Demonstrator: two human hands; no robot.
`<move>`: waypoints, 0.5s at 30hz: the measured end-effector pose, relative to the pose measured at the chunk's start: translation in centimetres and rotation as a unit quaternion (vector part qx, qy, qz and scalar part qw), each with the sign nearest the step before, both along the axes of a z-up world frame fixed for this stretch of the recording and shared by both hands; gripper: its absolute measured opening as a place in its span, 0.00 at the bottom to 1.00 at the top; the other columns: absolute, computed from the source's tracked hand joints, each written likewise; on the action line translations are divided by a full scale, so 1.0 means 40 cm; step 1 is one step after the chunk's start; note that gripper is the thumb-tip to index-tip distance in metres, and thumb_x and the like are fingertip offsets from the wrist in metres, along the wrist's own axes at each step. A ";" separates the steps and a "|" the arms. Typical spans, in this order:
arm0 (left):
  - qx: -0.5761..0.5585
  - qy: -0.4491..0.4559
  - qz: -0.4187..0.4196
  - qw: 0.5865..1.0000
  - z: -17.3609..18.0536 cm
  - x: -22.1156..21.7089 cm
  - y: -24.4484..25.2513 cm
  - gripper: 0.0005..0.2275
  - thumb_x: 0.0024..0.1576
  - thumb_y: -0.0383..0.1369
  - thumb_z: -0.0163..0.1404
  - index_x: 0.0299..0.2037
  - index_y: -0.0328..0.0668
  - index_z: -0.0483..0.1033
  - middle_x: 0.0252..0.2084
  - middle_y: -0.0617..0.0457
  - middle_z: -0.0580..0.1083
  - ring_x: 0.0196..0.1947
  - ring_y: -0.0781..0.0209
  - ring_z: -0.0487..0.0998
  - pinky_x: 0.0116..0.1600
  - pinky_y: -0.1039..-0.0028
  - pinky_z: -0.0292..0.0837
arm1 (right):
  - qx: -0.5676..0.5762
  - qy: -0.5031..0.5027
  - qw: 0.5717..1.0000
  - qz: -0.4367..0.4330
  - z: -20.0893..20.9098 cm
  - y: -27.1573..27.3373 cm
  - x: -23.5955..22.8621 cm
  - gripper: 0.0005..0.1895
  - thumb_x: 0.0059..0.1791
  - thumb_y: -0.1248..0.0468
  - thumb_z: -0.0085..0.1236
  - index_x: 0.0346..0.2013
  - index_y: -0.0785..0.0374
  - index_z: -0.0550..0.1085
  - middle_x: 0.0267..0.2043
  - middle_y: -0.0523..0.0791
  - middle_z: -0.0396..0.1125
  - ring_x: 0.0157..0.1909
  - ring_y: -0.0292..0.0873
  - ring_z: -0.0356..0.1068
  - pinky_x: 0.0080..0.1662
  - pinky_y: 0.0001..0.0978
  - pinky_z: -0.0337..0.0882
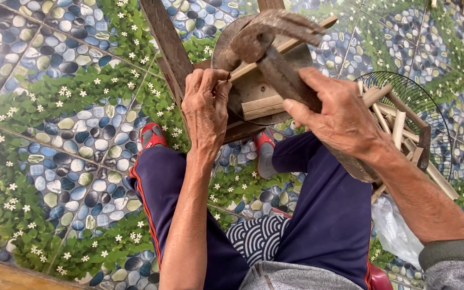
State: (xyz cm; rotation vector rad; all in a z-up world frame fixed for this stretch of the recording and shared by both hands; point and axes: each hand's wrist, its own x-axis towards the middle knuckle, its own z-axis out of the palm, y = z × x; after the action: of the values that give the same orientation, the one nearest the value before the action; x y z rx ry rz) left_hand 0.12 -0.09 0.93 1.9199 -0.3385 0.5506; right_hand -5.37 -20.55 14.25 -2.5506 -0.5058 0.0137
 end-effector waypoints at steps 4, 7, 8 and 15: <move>0.002 -0.010 -0.001 1.000 -0.008 0.005 -0.001 0.06 0.62 0.22 0.54 0.43 0.44 0.73 0.38 0.53 0.66 0.42 0.53 0.69 0.43 0.67 0.67 | -0.020 -0.018 1.000 -0.014 0.020 -0.017 -0.005 0.18 0.59 0.61 0.52 0.59 0.70 0.67 0.29 0.47 0.70 0.27 0.44 0.73 0.34 0.42 0.74; -0.003 -0.008 -0.001 1.000 -0.011 0.009 -0.009 0.05 0.62 0.23 0.54 0.42 0.45 0.73 0.37 0.54 0.64 0.41 0.54 0.67 0.44 0.67 0.66 | -0.038 -0.008 0.999 -0.007 0.034 -0.019 0.000 0.15 0.59 0.60 0.51 0.53 0.69 0.68 0.26 0.46 0.69 0.24 0.41 0.72 0.30 0.35 0.73; -0.006 -0.011 0.001 1.000 -0.016 0.009 -0.010 0.05 0.62 0.23 0.53 0.41 0.45 0.72 0.37 0.54 0.64 0.40 0.54 0.66 0.43 0.67 0.65 | -0.057 0.012 0.998 -0.015 0.031 -0.018 0.001 0.18 0.59 0.56 0.50 0.57 0.67 0.68 0.28 0.45 0.64 0.25 0.42 0.64 0.30 0.39 0.65; 0.007 -0.030 -0.002 1.000 -0.016 0.013 -0.006 0.07 0.61 0.22 0.53 0.37 0.40 0.67 0.35 0.51 0.64 0.38 0.52 0.63 0.41 0.65 0.61 | -0.096 0.033 0.995 -0.009 0.024 -0.010 0.008 0.22 0.58 0.53 0.48 0.60 0.67 0.68 0.38 0.48 0.66 0.30 0.47 0.62 0.33 0.43 0.61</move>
State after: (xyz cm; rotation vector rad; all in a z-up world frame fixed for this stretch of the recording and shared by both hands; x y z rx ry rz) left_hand 0.63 -0.33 0.27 1.9180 -0.3847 0.6055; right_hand -5.05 -20.96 15.21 -2.7306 -0.4761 0.1468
